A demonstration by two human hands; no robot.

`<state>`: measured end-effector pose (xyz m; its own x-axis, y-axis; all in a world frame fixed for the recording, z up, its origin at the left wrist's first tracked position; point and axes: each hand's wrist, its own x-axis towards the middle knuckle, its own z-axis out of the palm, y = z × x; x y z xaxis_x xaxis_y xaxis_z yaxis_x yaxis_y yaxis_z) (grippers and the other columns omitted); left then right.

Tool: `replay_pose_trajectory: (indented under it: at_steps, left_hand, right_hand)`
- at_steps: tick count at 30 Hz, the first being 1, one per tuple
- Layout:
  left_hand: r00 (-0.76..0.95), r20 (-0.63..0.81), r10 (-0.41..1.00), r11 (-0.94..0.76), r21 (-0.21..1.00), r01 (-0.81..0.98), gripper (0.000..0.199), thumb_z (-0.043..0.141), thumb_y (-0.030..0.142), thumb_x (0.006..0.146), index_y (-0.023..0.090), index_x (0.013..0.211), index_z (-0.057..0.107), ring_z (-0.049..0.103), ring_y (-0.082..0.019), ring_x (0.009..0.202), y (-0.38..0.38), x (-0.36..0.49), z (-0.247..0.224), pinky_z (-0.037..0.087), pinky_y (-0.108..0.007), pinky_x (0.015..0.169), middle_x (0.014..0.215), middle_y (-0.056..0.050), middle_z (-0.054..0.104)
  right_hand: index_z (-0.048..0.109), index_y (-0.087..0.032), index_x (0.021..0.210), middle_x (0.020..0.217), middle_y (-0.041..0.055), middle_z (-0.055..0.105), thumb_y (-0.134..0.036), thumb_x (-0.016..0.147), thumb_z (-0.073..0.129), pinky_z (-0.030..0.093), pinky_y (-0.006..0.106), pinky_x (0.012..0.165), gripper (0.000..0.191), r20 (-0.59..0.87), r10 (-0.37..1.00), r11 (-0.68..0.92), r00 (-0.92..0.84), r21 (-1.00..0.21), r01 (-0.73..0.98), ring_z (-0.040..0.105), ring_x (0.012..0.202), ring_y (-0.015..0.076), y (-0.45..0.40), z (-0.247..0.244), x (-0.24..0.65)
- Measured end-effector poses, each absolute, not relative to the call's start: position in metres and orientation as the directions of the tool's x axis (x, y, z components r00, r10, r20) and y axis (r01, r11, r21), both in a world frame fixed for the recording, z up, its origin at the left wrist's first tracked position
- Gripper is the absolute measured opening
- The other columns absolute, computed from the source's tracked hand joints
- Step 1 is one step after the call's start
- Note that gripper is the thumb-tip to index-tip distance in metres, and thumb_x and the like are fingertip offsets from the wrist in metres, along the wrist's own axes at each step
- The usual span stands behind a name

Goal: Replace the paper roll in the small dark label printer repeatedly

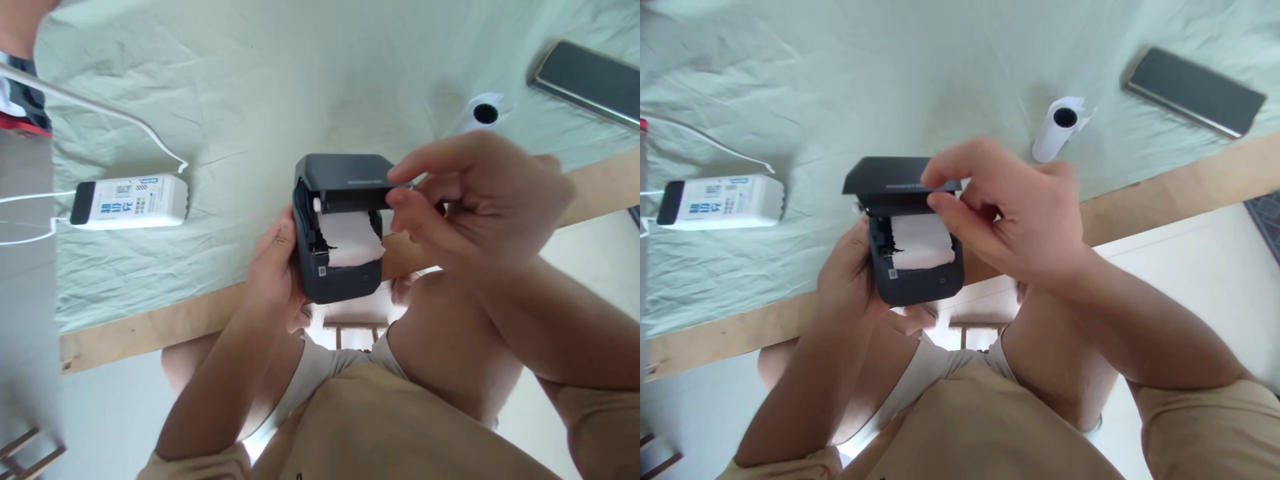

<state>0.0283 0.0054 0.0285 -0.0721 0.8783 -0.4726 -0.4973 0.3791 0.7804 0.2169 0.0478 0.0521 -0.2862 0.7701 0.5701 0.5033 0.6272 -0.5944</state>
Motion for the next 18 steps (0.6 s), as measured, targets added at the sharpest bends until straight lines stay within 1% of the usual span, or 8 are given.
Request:
replay_pose_trajectory:
  at_steps: [3,5,6,7,9,13,15,18]
  left_hand:
    - [-0.085,-0.421,0.903,0.320,0.791,-0.522,0.039,0.048,0.031,0.108,0.016,0.082,0.072,0.069,-0.015,0.069,0.006,0.028,0.025,0.056,-0.025,0.059,0.071,-0.003,0.069]
    - [-0.088,-0.414,0.906,0.310,0.792,-0.525,0.037,0.051,0.034,0.108,0.017,0.083,0.072,0.071,-0.016,0.071,0.005,0.028,0.022,0.057,-0.025,0.061,0.074,-0.003,0.071]
    - [-0.092,-0.411,0.907,0.308,0.796,-0.521,0.034,0.054,0.038,0.107,0.018,0.087,0.072,0.072,-0.017,0.074,0.005,0.028,0.021,0.058,-0.026,0.063,0.075,-0.003,0.072]
    - [-0.093,-0.406,0.909,0.307,0.803,-0.511,0.031,0.059,0.043,0.104,0.019,0.091,0.073,0.074,-0.019,0.077,0.004,0.028,0.020,0.059,-0.027,0.064,0.077,-0.003,0.073]
    - [-0.056,-0.404,0.913,0.332,0.816,-0.474,0.030,0.066,0.051,0.098,0.022,0.100,0.073,0.077,-0.024,0.084,0.001,0.027,0.021,0.062,-0.031,0.069,0.079,-0.003,0.074]
    - [0.071,-0.418,0.906,0.409,0.817,-0.406,0.041,0.075,0.051,0.090,0.023,0.120,0.070,0.079,-0.029,0.093,-0.005,0.026,0.025,0.065,-0.037,0.074,0.083,-0.005,0.077]
    - [0.070,-0.427,0.901,0.419,0.817,-0.396,0.045,0.075,0.050,0.090,0.023,0.126,0.069,0.079,-0.030,0.093,-0.007,0.026,0.027,0.066,-0.039,0.073,0.085,-0.006,0.077]
    - [0.056,-0.442,0.895,0.428,0.819,-0.382,0.043,0.072,0.049,0.092,0.023,0.126,0.070,0.079,-0.030,0.090,-0.006,0.027,0.028,0.066,-0.040,0.070,0.086,-0.007,0.078]
  right_hand:
    - [0.062,-0.027,0.087,0.071,-0.0069,0.071,-0.027,0.096,0.068,0.035,0.029,0.047,0.011,0.585,0.797,0.584,-0.153,-0.678,0.447,0.059,0.052,0.0087,0.051,0.049,0.215]
    - [0.062,-0.025,0.085,0.082,-0.0062,0.075,-0.024,0.092,0.070,0.035,0.026,0.047,0.011,0.630,0.759,0.623,-0.164,-0.629,0.464,0.060,0.055,0.0069,0.053,0.046,0.213]
    - [0.062,-0.024,0.085,0.082,-0.0065,0.075,-0.022,0.090,0.070,0.036,0.025,0.048,0.010,0.633,0.746,0.636,-0.208,-0.584,0.505,0.060,0.055,0.0065,0.054,0.045,0.212]
    - [0.063,-0.024,0.085,0.080,-0.0068,0.074,-0.020,0.090,0.069,0.037,0.025,0.050,0.008,0.600,0.749,0.637,-0.282,-0.534,0.556,0.060,0.056,0.0068,0.054,0.044,0.210]
    - [0.067,-0.025,0.088,0.075,-0.0061,0.073,-0.021,0.091,0.064,0.036,0.026,0.054,0.006,0.453,0.785,0.607,-0.422,-0.429,0.669,0.060,0.059,0.0093,0.053,0.043,0.207]
    - [0.072,-0.029,0.107,0.073,-0.0040,0.069,-0.030,0.091,0.062,0.028,0.029,0.054,0.019,0.185,0.830,0.557,-0.527,-0.331,0.762,0.055,0.058,0.0133,0.054,0.045,0.205]
    - [0.072,-0.030,0.114,0.071,-0.0039,0.068,-0.030,0.086,0.066,0.027,0.029,0.053,0.028,0.139,0.819,0.566,-0.557,-0.358,0.743,0.053,0.056,0.0142,0.055,0.048,0.207]
    - [0.072,-0.029,0.117,0.085,-0.0031,0.076,-0.024,0.081,0.069,0.037,0.029,0.054,0.036,0.132,0.803,0.554,-0.581,-0.521,0.649,0.057,0.058,0.0134,0.054,0.055,0.214]
